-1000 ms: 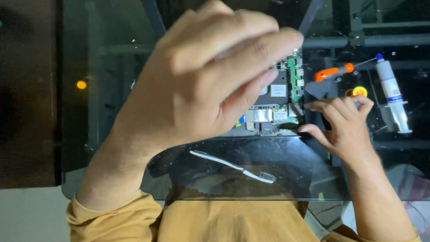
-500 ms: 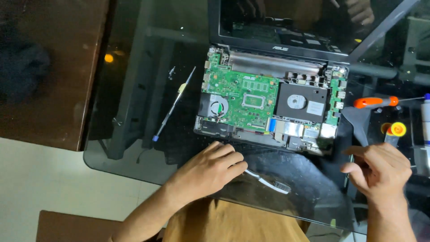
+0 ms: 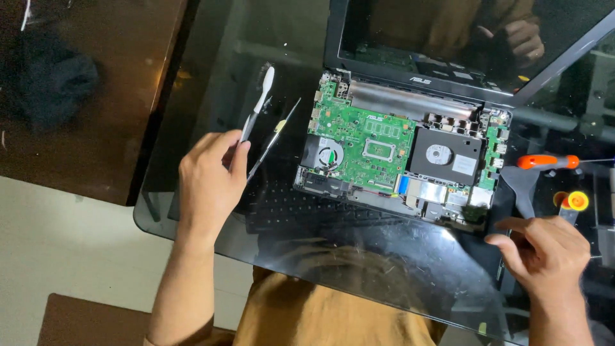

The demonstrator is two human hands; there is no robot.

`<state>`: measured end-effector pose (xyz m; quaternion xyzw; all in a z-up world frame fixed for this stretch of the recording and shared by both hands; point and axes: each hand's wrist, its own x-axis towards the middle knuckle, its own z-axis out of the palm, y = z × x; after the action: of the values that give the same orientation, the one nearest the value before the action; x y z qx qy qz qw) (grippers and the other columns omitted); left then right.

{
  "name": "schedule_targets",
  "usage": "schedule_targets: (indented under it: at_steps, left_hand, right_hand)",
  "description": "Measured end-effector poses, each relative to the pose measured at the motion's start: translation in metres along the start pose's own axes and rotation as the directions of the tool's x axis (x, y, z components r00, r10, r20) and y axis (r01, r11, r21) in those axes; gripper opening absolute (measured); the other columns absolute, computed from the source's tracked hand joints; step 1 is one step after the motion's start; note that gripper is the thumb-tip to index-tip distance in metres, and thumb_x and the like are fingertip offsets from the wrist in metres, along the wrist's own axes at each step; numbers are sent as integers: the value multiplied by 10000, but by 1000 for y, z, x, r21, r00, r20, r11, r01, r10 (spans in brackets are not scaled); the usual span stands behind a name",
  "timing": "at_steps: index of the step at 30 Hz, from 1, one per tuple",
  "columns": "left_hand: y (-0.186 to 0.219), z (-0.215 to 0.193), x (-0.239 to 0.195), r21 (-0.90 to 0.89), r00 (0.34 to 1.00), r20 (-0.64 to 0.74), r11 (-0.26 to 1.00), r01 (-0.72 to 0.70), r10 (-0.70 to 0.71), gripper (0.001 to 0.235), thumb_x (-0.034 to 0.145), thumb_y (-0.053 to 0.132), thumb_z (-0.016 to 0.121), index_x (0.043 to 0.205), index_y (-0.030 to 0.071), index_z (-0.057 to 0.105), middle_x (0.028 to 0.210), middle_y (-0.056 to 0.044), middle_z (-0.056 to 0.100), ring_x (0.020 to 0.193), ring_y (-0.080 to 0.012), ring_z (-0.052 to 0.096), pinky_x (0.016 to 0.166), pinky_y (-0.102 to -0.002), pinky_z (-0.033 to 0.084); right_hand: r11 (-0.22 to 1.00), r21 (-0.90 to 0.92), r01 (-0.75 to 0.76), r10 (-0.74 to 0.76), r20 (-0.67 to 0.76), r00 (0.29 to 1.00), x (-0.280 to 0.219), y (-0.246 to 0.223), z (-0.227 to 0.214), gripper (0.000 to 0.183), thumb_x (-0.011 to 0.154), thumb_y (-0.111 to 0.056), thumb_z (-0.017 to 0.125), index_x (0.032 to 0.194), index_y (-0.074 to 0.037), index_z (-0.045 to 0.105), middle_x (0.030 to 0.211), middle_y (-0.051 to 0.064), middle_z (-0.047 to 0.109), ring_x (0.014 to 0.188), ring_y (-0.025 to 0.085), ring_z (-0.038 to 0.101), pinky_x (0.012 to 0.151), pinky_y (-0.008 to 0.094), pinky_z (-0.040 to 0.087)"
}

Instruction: The person cleans a laptop fan with a toothbrush, then uses a screwdriver to reattach the fan to the motherboard. They connect a ribbon cable and close the laptop.

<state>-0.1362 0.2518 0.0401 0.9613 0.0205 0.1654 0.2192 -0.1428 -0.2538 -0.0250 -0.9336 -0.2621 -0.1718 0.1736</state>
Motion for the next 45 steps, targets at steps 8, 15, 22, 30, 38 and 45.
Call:
schedule_targets:
  at_steps: [8, 15, 22, 30, 38, 45]
  left_hand:
    - [-17, 30, 23, -6, 989, 147, 1000, -13, 14, 103, 980, 60, 692, 1065, 9, 718, 968, -148, 713, 818, -332, 705, 754, -458, 586]
    - [-18, 34, 33, 45, 974, 225, 998, -37, 26, 210, 983, 98, 683, 1160, -9, 723, 997, -171, 710, 826, -360, 703, 768, -483, 582]
    - [23, 19, 76, 57, 960, 178, 972, -229, 215, 230, 938, 94, 736, 1155, 20, 721, 975, -157, 704, 807, -385, 624, 744, -498, 522]
    - [22, 86, 133, -356, 890, -33, 826, -436, 456, 163, 930, 35, 759, 1088, 51, 793, 1048, -118, 804, 918, -304, 749, 899, -475, 572]
    - [8, 97, 123, -327, 817, -72, 760, -561, 572, 145, 992, 21, 680, 1047, 74, 803, 992, -104, 788, 845, -310, 704, 761, -395, 570]
    - [-2, 98, 118, -282, 771, -82, 727, -626, 632, 195, 1037, 23, 632, 1056, 97, 811, 983, -90, 768, 881, -290, 707, 785, -338, 582]
  right_hand:
    - [999, -40, -8, 9, 5, 1000, -2, 2, 1, 367, 927, -398, 754, 832, -44, 745, 585, 31, 530, 574, 214, 504, 692, 373, 423]
    - [1000, -16, 21, -20, 39, 999, 15, -12, -6, 425, 807, -480, 813, 885, -67, 747, 619, 9, 560, 651, 215, 563, 768, 357, 437]
    - [977, -169, 128, -94, 196, 976, 102, -82, -27, 461, 878, -531, 783, 1056, -112, 715, 795, 27, 608, 682, 196, 519, 631, 322, 410]
    - [966, 246, 76, -149, 292, 945, 202, -116, 30, 609, 963, -437, 665, 1379, -14, 527, 1337, 184, 560, 1147, 367, 619, 912, 521, 554]
    - [975, -71, 210, -195, 172, 966, 216, -127, 79, 473, 1077, -273, 554, 1517, -112, 485, 1459, 90, 552, 1001, 318, 588, 798, 443, 476]
    - [966, -185, 179, -155, 136, 979, 210, -134, 91, 454, 1056, -276, 556, 1494, -158, 546, 1443, -1, 571, 1083, 229, 594, 953, 446, 391]
